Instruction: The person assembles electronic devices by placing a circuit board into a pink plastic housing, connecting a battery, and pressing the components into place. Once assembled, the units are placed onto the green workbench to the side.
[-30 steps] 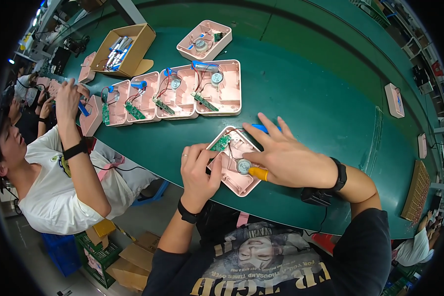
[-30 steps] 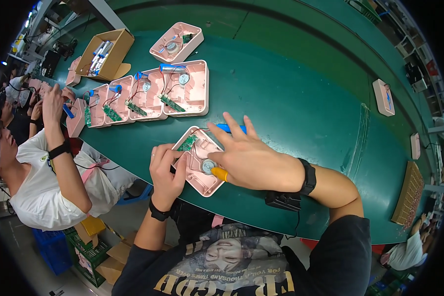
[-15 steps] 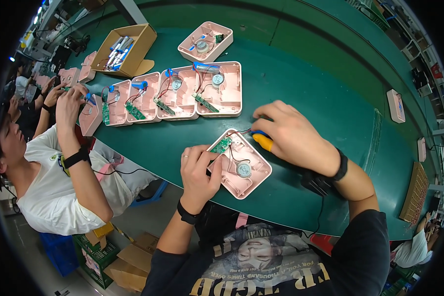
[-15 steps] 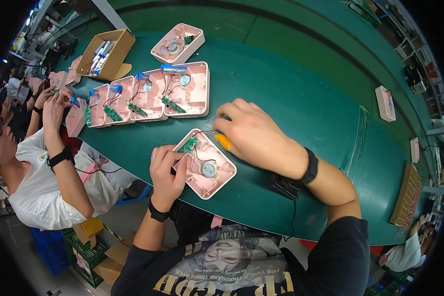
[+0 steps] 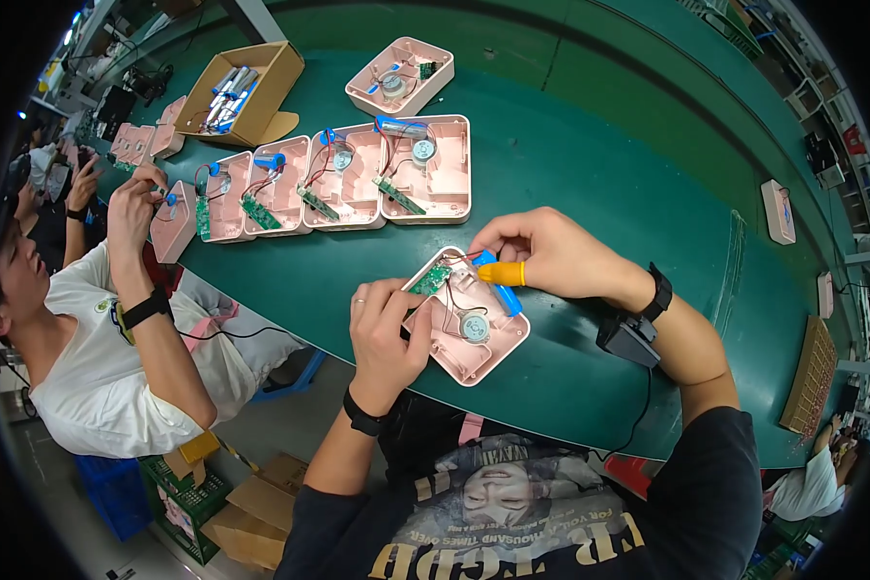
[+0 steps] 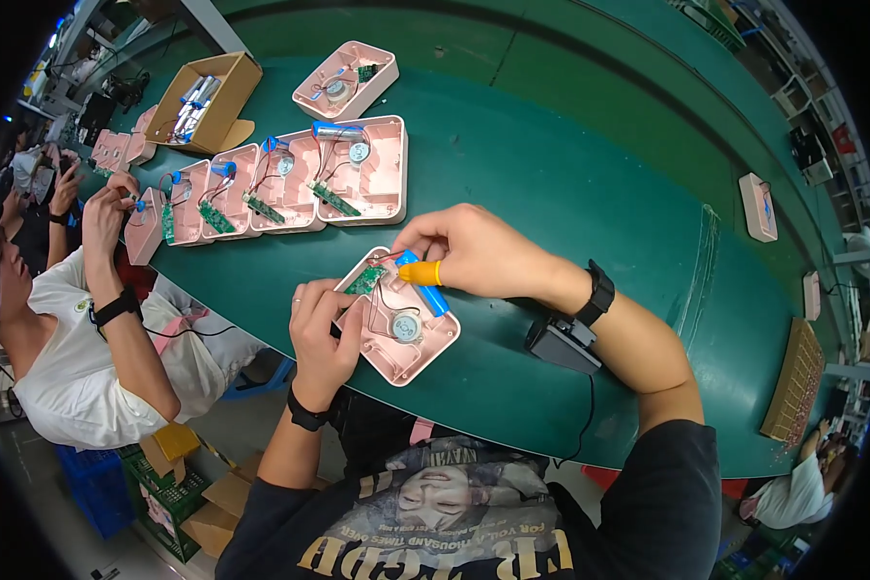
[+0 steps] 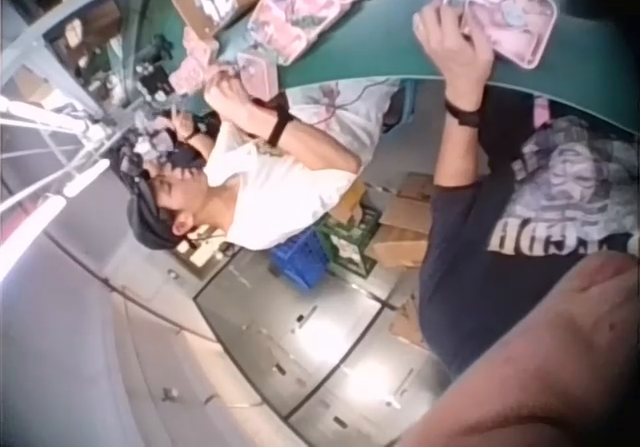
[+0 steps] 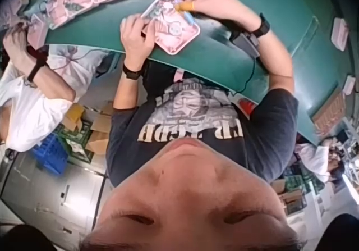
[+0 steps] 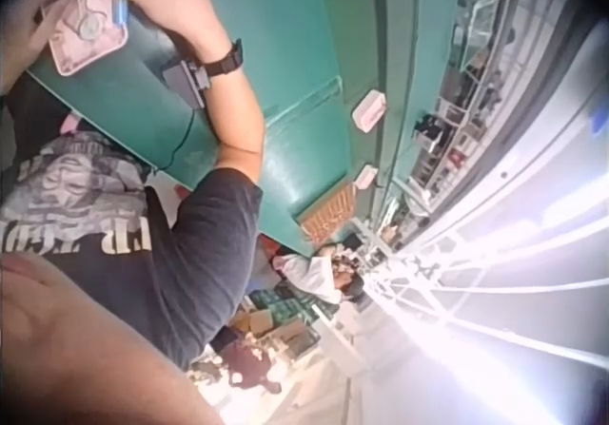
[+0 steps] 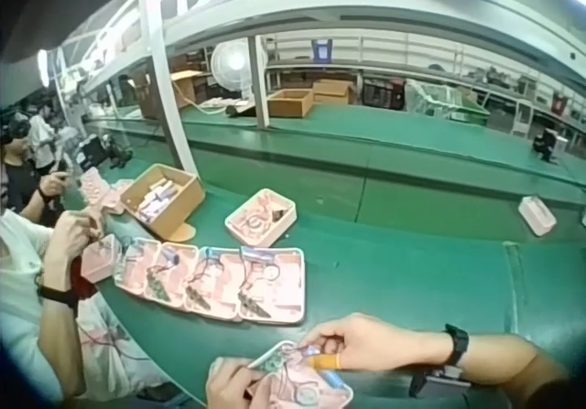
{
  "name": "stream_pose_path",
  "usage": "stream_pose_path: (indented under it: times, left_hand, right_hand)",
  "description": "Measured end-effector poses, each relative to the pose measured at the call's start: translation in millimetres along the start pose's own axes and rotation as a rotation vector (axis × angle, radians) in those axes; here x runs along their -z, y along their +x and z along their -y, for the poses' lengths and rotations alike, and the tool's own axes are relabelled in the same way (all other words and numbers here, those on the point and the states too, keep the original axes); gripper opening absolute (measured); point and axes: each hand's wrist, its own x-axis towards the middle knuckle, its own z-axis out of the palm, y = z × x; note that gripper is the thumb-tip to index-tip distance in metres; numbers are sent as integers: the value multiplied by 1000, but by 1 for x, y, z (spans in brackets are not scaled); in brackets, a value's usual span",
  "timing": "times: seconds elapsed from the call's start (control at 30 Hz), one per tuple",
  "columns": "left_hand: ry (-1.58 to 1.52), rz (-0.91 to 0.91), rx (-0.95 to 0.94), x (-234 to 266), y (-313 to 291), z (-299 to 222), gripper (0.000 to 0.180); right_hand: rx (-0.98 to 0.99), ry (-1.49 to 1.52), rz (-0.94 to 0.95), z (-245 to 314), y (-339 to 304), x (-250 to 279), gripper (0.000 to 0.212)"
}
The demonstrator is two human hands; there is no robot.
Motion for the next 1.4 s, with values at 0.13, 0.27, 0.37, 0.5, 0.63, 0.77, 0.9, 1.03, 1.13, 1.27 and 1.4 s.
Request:
stream_pose_path:
  times: [0.13, 0.27, 0.37, 0.5, 0.63, 0.77, 0.9, 1.03, 1.13, 1.27, 1.4]
  left_hand:
    - [-2, 5, 12, 1, 0, -1, 8]
    - [2, 10, 14, 1, 0, -1, 8]
    - [5, 3, 11, 0, 0, 0, 9]
    - [3, 4, 5, 0, 0, 0, 9]
    - [12, 8, 14, 1, -2, 1, 9]
    - [15, -1, 2, 0, -1, -1, 9]
    - [-2, -32, -1, 0, 1, -3, 7]
    - [-5, -41, -14, 0, 0, -2, 7]
    - [19, -30, -7, 0, -1, 0, 9]
    - [59, -18, -1, -1, -1, -3, 10]
    - [203, 9, 1, -6, -3, -23, 17]
  right_hand:
    - [145, -230, -24, -2, -6, -13, 27]
    - [280, -461, -102, -2, -14, -30, 27]
    - [335, -515, -127, -11, -10, -32, 27]
    - [406, -608, -165, -18, -10, -36, 29]
    - [379, -603, -136, -12, -15, -34, 31]
    - [256, -548, -89, -11, -15, -32, 34]
    - [374, -687, -134, -17, -18, -35, 34]
    - [387, -1036, -93, -4, -37, -45, 40]
    - [304, -1149, -42, 6, -46, -54, 54]
    - [213, -1155, -63, 11, -54, -71, 76]
    - [180, -1255, -151, 11, -58, -76, 87]
